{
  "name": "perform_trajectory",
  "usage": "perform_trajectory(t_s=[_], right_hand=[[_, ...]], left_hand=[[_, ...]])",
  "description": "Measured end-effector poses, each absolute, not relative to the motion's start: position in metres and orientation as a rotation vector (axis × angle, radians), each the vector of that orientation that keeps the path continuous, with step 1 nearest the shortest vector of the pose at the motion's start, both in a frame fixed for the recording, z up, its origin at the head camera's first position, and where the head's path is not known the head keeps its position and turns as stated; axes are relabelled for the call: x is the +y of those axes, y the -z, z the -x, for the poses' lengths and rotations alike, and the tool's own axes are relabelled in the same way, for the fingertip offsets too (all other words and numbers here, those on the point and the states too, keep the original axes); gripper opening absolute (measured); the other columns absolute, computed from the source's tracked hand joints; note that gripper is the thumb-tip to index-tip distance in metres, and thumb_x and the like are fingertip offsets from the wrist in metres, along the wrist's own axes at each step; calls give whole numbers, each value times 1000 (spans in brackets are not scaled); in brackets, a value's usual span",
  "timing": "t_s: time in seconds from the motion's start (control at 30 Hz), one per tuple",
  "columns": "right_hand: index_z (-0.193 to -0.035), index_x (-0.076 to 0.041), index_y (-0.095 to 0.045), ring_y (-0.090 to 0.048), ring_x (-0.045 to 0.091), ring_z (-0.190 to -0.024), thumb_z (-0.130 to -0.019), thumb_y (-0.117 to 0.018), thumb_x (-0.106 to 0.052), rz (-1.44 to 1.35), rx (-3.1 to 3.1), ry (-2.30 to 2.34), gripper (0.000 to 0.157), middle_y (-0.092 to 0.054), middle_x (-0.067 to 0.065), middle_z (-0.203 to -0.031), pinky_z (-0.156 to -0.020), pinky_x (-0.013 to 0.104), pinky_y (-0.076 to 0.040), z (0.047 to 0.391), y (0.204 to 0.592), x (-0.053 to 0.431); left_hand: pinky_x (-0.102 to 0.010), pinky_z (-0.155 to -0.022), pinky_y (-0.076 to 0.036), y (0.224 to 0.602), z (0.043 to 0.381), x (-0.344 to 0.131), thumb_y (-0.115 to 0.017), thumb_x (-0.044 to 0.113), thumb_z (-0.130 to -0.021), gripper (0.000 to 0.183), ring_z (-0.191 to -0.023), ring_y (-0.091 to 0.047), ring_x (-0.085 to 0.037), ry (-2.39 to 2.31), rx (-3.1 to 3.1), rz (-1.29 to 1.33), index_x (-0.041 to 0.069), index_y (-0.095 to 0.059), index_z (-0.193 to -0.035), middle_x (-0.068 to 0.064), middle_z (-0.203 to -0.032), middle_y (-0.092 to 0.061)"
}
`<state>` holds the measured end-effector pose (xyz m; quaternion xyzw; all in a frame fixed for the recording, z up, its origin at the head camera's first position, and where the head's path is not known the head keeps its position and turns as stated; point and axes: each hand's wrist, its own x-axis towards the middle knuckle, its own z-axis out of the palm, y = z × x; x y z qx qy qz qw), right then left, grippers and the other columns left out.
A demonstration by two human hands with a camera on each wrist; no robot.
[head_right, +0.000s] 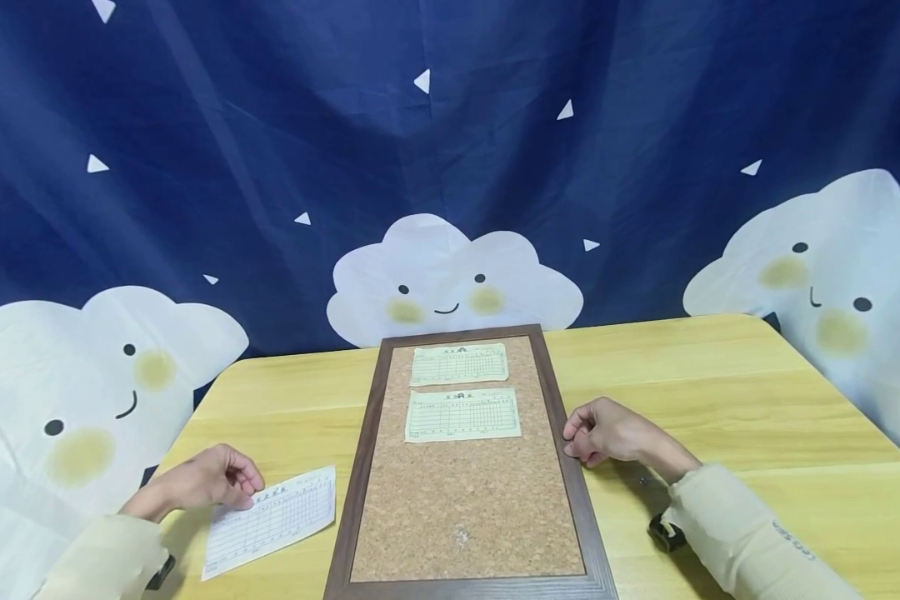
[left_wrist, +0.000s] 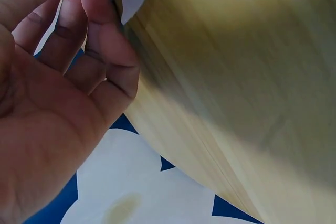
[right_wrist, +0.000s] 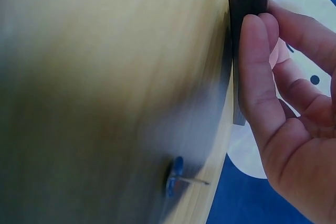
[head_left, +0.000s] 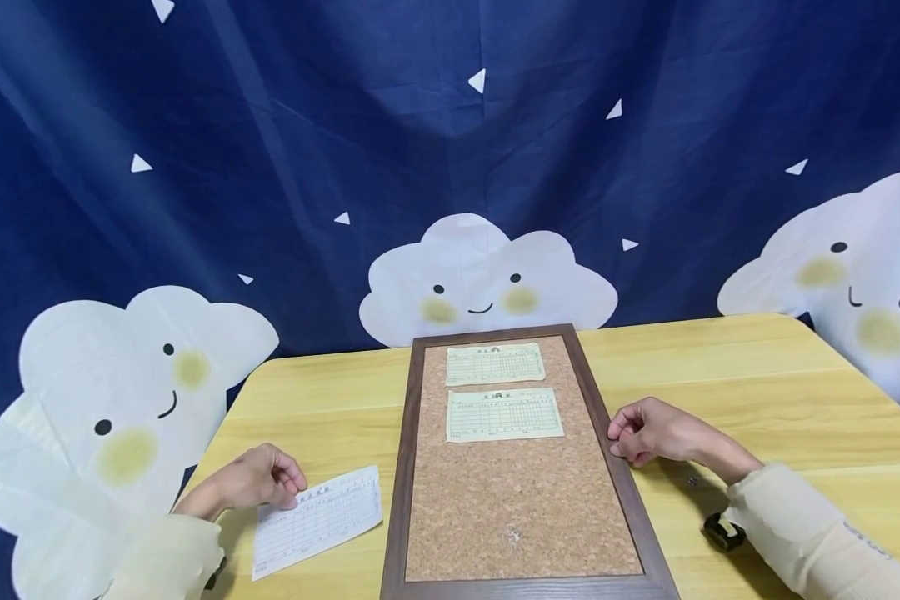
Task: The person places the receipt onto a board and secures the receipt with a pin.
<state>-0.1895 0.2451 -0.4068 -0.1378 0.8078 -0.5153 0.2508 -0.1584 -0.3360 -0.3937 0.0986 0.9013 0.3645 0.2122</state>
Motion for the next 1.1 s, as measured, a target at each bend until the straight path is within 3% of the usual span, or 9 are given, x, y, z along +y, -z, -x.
perform_trajectory(t_s=[0.5, 0.73, 1.1], right_hand=[[-89, 7, -60, -63, 16, -75, -80, -58, 12, 367, 2195, 1404, 11, -64, 6, -80, -62, 30, -55, 189, 406, 244], [-91, 9, -59, -63, 16, -77, -80, -56, 13, 381, 2181, 1413, 12, -65, 7, -82, -61, 29, -54, 191, 408, 245], [-90, 9, -59, -63, 15, -76, -78, -57, 13, 385, 2194, 1414, 14, -64, 6, -79, -61, 30, -55, 190, 408, 245]], left_hand=[[-21, -60, -43, 392, 162, -336, -74, -5, -79, 8, -68, -53, -14, -941, 2443, -411, 1, -72, -83, -2, -73, -60], [-23, -64, -43, 388, 165, -340, -72, 1, -86, 4, -74, -53, -15, -987, 2418, -399, 0, -71, -90, -4, -80, -62], [-24, -65, -53, 385, 173, -344, -67, 2, -92, 15, -77, -67, -17, -1253, 2251, -411, -11, -67, -100, -16, -93, -70]])
